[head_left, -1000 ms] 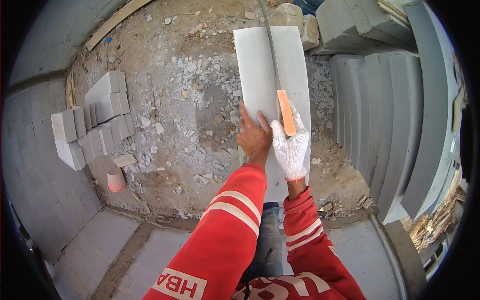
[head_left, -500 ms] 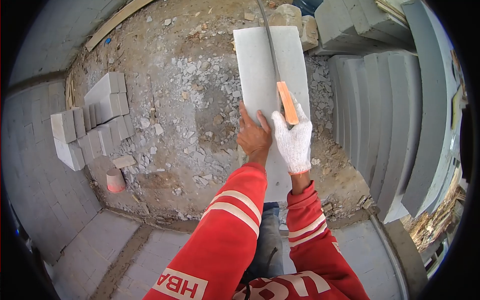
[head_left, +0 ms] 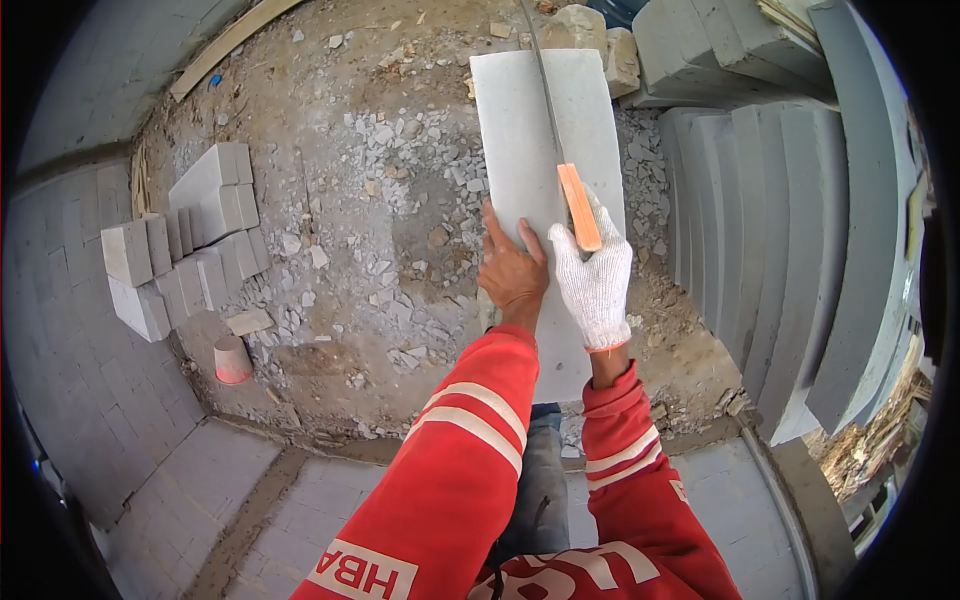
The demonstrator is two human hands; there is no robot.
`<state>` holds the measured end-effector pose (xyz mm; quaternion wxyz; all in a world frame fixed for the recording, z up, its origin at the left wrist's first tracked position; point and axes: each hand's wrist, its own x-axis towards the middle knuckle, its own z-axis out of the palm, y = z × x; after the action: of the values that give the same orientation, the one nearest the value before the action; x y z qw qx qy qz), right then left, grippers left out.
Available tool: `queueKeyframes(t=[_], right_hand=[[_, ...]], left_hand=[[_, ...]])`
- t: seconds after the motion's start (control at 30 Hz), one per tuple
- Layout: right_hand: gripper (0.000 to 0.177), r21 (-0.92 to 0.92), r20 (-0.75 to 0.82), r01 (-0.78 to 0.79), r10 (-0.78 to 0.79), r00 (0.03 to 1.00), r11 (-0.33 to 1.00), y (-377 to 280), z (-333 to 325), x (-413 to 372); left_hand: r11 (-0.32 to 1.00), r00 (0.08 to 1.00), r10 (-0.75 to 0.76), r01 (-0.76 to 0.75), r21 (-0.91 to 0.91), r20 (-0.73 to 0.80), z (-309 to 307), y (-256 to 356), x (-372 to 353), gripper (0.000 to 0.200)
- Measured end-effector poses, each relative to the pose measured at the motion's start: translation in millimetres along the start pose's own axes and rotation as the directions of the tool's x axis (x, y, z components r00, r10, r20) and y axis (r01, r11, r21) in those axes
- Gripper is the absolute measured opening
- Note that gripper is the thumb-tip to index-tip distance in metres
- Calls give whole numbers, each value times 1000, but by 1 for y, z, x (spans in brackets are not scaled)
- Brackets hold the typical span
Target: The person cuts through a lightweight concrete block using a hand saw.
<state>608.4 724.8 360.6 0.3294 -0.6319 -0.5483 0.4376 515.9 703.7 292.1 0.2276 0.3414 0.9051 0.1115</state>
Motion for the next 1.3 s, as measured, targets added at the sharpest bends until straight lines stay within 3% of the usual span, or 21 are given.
queueKeyframes(t=[0.07, 0.13, 0.17, 0.2, 0.23, 0.3, 0.37, 0.43, 0.53, 0.6, 0.63, 0.67, 0.73, 0.83, 0.9, 1.0, 1.07, 1.17, 1.2, 1.23, 1.3], right_hand=[[51, 94, 22, -47, 45, 999, 994, -4, -7, -7], [52, 54, -33, -30, 32, 999, 998, -7, -27, -53], [56, -38, -22, -38, 37, 999, 999, -9, -39, -81], [60, -65, 31, -174, 177, 984, 983, -4, -49, -110], [61, -173, 55, -187, 199, 979, 967, -7, -57, -124], [58, -93, 28, -145, 149, 988, 985, -12, -52, -107], [49, -41, -23, -8, 7, 1000, 999, -13, -31, -40], [42, -35, 51, 15, -13, 999, 999, -15, -8, 44], [38, 105, 40, -46, 42, 998, 993, -24, -7, 51], [40, 94, 37, -129, 126, 991, 987, -15, -23, -2], [45, -17, 40, -151, 151, 988, 988, -16, -35, -36], [52, 10, 24, -193, 193, 981, 981, -2, -42, -77], [43, -119, -1, -213, 214, 977, 970, -18, -57, -120], [51, -77, 28, -221, 224, 974, 972, -23, -46, -80], [45, -30, 46, -50, 52, 998, 998, -5, -15, 0], [41, 23, 19, -11, 11, 1000, 1000, -15, 4, 36], [42, 193, 83, -183, 170, 982, 964, 6, -5, 15], [52, -42, -27, -62, 61, 998, 997, 8, -25, -79], [58, -106, 20, -221, 224, 974, 970, 5, -37, -119], [61, -199, 12, -100, 104, 994, 975, 7, -46, -146], [58, -161, 1, -94, 96, 995, 982, 11, -46, -144]], left_hand=[[1000, 1000, 16, -15, 15, -22, 1, -6, -3, 64], [998, 997, 59, -59, -8, -56, 2, 3, 4, 64], [999, 999, 32, -32, -5, -25, -2, 4, 3, 64], [1000, 1000, -4, 4, 3, 12, -5, 2, -2, 63], [1000, 1000, -11, 11, -7, 13, -5, 2, -3, 63], [1000, 1000, -3, 2, 19, 21, -4, 1, -2, 64], [1000, 1000, 10, -10, 7, 15, 1, -1, 1, 65], [1000, 1000, 21, -21, 5, 9, 3, -5, -2, 66], [999, 999, 32, -33, -34, -26, 3, -7, -3, 66], [999, 1000, 8, -8, 46, 0, 1, -2, -2, 66], [1000, 1000, 11, -11, 26, -13, 3, 5, 5, 66], [1000, 1000, 9, -9, 9, 6, 1, 2, 2, 66], [1000, 1000, -6, 6, -4, 29, 1, -3, 0, 66], [1000, 1000, 10, -9, -17, 11, 2, -4, -3, 66], [1000, 998, -17, 18, -5, 56, -1, -1, -1, 66], [999, 999, 44, -44, -27, -9, 0, -3, -1, 66], [1000, 999, -7, 6, 19, 41, -5, -10, -15, 66], [999, 999, 51, -51, -5, -18, 6, -6, -1, 65], [1000, 1000, 30, -30, 3, -3, 3, -4, -5, 65], [1000, 1000, 11, -11, 6, 3, 1, -2, -3, 65], [1000, 1000, 1, -1, -14, 1, 1, 1, 3, 64]])
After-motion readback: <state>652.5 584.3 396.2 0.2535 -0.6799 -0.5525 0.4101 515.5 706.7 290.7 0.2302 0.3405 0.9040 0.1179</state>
